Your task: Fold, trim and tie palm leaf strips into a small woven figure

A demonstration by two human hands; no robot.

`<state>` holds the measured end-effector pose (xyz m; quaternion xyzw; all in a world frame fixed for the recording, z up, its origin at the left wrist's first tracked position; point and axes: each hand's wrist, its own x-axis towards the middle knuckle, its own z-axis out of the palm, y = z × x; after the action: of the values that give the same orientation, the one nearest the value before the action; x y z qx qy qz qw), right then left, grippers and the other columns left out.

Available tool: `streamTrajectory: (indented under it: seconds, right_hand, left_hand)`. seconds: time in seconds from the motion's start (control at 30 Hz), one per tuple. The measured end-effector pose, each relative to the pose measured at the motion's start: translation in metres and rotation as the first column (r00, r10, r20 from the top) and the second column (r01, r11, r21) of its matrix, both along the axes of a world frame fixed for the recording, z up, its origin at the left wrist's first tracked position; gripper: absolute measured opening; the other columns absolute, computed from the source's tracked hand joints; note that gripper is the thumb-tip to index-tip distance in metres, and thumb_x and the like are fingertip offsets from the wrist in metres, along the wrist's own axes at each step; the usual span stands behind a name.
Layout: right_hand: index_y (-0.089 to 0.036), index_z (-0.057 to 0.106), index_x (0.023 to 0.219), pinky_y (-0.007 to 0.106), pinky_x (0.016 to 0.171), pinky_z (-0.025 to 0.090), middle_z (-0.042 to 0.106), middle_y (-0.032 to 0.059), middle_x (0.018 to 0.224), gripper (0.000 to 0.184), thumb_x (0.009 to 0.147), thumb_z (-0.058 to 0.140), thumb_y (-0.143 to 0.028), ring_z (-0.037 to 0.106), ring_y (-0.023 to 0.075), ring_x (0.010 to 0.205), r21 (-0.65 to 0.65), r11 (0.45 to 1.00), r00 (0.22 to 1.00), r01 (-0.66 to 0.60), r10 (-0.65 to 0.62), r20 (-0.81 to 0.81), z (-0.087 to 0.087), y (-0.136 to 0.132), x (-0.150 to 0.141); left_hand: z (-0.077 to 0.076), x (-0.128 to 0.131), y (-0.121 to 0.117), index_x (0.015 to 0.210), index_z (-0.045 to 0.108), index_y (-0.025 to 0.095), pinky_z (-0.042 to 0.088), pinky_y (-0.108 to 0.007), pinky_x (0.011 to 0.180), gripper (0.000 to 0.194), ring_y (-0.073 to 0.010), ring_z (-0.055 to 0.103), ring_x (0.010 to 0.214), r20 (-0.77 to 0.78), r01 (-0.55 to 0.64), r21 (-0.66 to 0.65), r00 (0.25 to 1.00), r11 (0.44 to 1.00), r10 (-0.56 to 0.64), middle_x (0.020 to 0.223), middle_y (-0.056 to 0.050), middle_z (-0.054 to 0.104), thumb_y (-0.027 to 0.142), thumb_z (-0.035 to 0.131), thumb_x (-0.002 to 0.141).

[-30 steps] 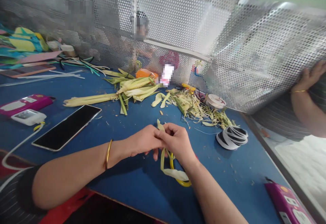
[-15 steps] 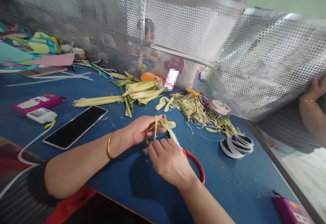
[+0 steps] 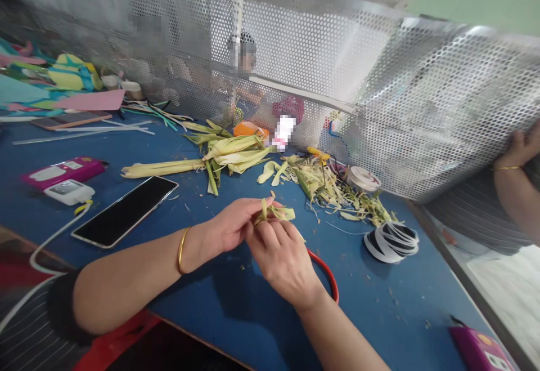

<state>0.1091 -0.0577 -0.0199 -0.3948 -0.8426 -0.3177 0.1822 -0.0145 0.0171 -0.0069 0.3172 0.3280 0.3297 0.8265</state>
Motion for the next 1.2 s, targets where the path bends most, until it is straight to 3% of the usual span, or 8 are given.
streamTrajectory:
  seconds: [0.1, 0.2, 0.3, 0.4, 0.53, 0.77, 0.9, 1.2]
  right_hand:
    - [-0.015, 0.067, 0.098, 0.038, 0.081, 0.042, 0.065, 0.0059, 0.080, 0.023, 0.094, 0.046, -0.007, 0.058, 0.0204, 0.076, -0.010, 1.000, 1.000, -0.019, 0.019, 0.010, -0.004, 0.002, -0.002]
    - [-0.018, 0.065, 0.095, 0.036, 0.079, 0.043, 0.067, 0.0056, 0.084, 0.019, 0.094, 0.048, -0.010, 0.061, 0.0202, 0.081, -0.040, 0.996, 0.970, -0.083, 0.071, -0.233, -0.005, 0.002, 0.000]
    - [-0.022, 0.061, 0.090, 0.034, 0.075, 0.045, 0.066, 0.0046, 0.084, 0.012, 0.095, 0.050, -0.019, 0.062, 0.0198, 0.081, -0.089, 0.995, 0.776, -0.048, -0.019, -0.630, -0.003, -0.001, 0.006]
    - [-0.023, 0.056, 0.081, 0.031, 0.064, 0.044, 0.063, 0.0025, 0.074, 0.019, 0.096, 0.051, -0.034, 0.059, 0.0189, 0.068, -0.281, 0.957, 0.503, 0.074, -0.279, -0.818, -0.002, 0.001, 0.011]
    - [-0.023, 0.054, 0.078, 0.028, 0.058, 0.039, 0.063, 0.0013, 0.068, 0.028, 0.094, 0.050, -0.046, 0.054, 0.0177, 0.060, -0.469, 0.878, 0.374, 0.098, -0.469, -0.800, -0.004, 0.005, 0.015]
    - [-0.023, 0.055, 0.079, 0.029, 0.062, 0.038, 0.063, 0.0017, 0.071, 0.027, 0.093, 0.049, -0.045, 0.053, 0.0182, 0.064, -0.457, 0.878, 0.448, 0.145, -0.470, -0.761, -0.002, 0.004, 0.017]
    - [-0.024, 0.051, 0.079, 0.029, 0.062, 0.040, 0.063, 0.0013, 0.069, 0.027, 0.093, 0.048, -0.047, 0.054, 0.0185, 0.064, -0.507, 0.860, 0.437, 0.055, -0.478, -0.762, 0.003, 0.005, 0.017]
    - [-0.024, 0.050, 0.076, 0.026, 0.044, 0.042, 0.067, 0.0011, 0.068, 0.031, 0.084, 0.060, -0.052, 0.058, 0.0158, 0.046, -0.586, 0.756, 0.008, -0.292, -0.611, -0.792, 0.000, 0.012, 0.008]
  left_hand:
    - [-0.006, 0.002, -0.005, 0.082, 0.072, 0.009, 0.048, -0.022, 0.063, 0.022, -0.0117, 0.062, 0.065, 0.005, 0.020, 0.054, 1.000, 0.998, -0.020, 0.074, -0.007, 0.070, 0.031, 0.071, 0.080]
    - [-0.005, 0.002, -0.006, 0.083, 0.073, 0.009, 0.045, -0.020, 0.057, 0.023, -0.0097, 0.060, 0.061, -0.013, 0.032, 0.085, 0.999, 0.996, -0.031, 0.072, -0.006, 0.070, 0.031, 0.069, 0.082]
    - [0.000, 0.002, -0.005, 0.081, 0.072, 0.009, 0.048, -0.020, 0.057, 0.020, -0.0087, 0.061, 0.058, -0.065, -0.021, 0.106, 0.997, 0.994, 0.028, 0.072, -0.006, 0.070, 0.029, 0.068, 0.083]
    - [0.004, 0.002, -0.004, 0.081, 0.072, 0.011, 0.052, -0.021, 0.058, 0.020, -0.0106, 0.065, 0.058, -0.131, -0.058, 0.145, 0.988, 0.988, 0.077, 0.071, -0.006, 0.071, 0.029, 0.065, 0.085]
    - [0.005, 0.002, -0.004, 0.079, 0.072, 0.012, 0.049, -0.019, 0.050, 0.020, -0.0081, 0.059, 0.048, -0.187, -0.067, 0.205, 0.977, 0.976, 0.106, 0.063, -0.003, 0.066, 0.028, 0.064, 0.086]
    - [0.004, 0.000, -0.001, 0.080, 0.073, 0.012, 0.042, -0.019, 0.043, 0.022, -0.0071, 0.053, 0.043, -0.222, -0.040, 0.257, 0.970, 0.966, 0.099, 0.052, 0.003, 0.053, 0.028, 0.060, 0.086]
    - [0.004, 0.000, 0.000, 0.078, 0.072, 0.012, 0.031, -0.018, 0.039, 0.022, -0.0058, 0.049, 0.040, -0.253, -0.012, 0.291, 0.963, 0.957, 0.089, 0.051, 0.003, 0.052, 0.029, 0.061, 0.085]
    - [0.001, 0.000, -0.001, 0.083, 0.074, 0.012, 0.024, -0.018, 0.037, 0.027, -0.0046, 0.044, 0.040, -0.268, -0.017, 0.352, 0.956, 0.936, 0.118, 0.050, 0.003, 0.051, 0.035, 0.058, 0.087]
